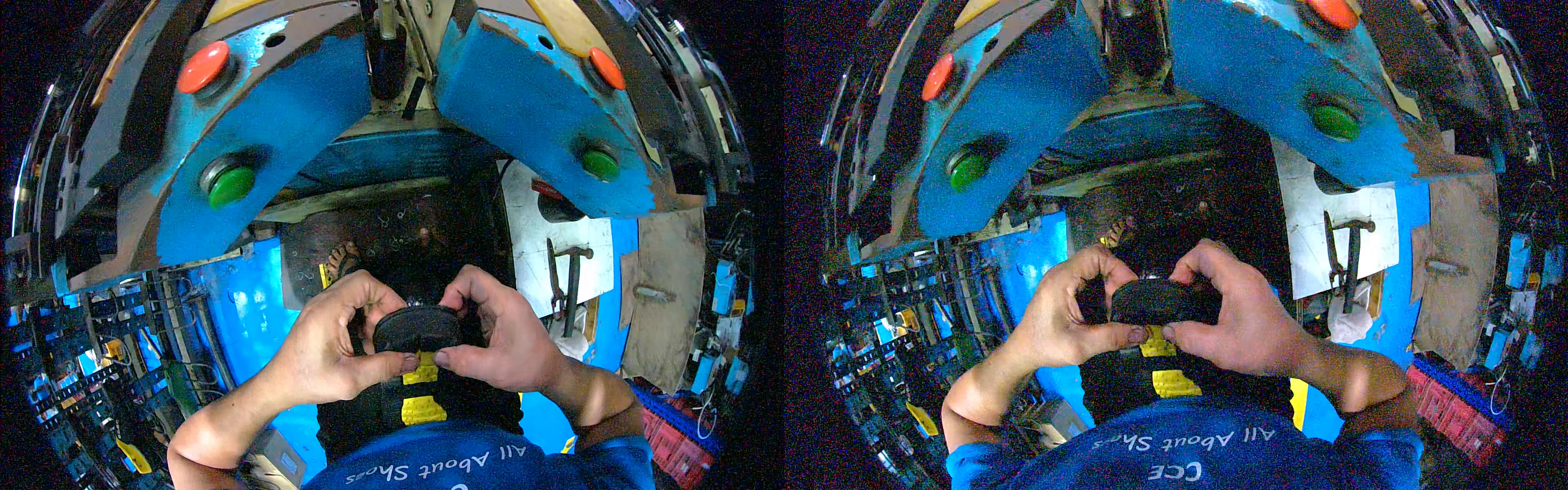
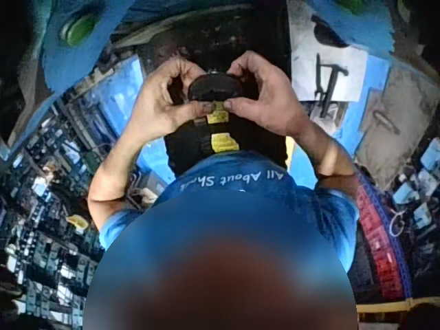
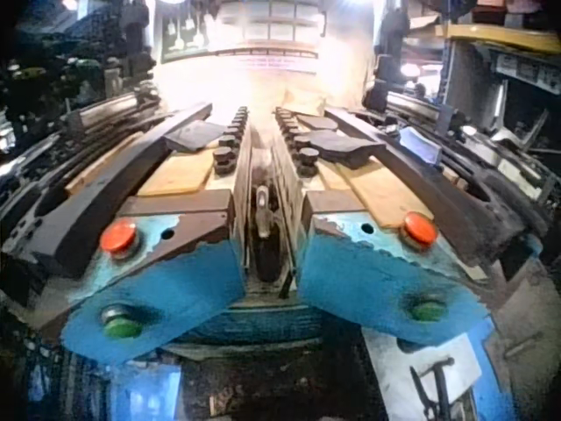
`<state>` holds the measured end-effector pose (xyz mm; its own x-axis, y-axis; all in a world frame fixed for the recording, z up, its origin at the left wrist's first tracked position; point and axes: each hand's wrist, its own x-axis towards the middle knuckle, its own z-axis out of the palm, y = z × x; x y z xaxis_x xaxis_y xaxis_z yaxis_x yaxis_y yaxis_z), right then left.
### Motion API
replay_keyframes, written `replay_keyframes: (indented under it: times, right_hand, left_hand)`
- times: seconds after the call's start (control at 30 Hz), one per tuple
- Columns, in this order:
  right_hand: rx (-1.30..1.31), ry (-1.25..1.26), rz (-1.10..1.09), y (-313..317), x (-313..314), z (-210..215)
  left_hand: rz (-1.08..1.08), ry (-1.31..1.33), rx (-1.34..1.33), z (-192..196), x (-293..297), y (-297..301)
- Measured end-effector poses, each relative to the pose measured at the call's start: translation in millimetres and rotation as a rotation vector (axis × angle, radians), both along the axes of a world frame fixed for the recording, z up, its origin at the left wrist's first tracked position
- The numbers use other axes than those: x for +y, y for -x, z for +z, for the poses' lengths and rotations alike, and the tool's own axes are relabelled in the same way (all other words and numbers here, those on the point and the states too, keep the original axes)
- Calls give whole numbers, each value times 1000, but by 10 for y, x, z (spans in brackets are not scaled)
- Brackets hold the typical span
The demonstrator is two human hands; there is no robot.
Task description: The person repeatedly trims the edges of black shoes using a handheld knife-like tool. They pick up each shoe, scrape the edges, and place the shoes on a nearby rack. The process is repeated for multiple shoes in a shoe manufacturing setting.
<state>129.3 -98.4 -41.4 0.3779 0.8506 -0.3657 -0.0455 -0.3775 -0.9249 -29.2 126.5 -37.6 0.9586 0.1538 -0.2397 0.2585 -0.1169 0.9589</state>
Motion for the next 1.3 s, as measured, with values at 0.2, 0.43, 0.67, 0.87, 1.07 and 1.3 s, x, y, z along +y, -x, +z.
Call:
replay_keyframes:
  times: [0.2, 0.43, 0.67, 0.87, 1.07, 1.3]
  right_hand:
    - [-117, -6, 65, -196, 182, -110]
    - [76, -152, -7, -555, 122, -633]
    - [405, -213, -361, 392, 74, -309]
    - [95, -564, 73, 400, -60, 115]
    - [-265, -728, 247, 366, -10, 722]
    - [-1151, -896, -165, 412, -625, 184]
  left_hand:
    - [-23, 72, 52, -303, 155, -96]
    - [-201, -354, -126, -649, 321, -408]
    - [-213, -519, -482, 266, -387, 349]
    - [56, -432, -528, 363, -839, 1258]
    - [127, 639, -77, 84, -1465, 1395]
    - [391, 887, -270, -259, -1531, 1269]
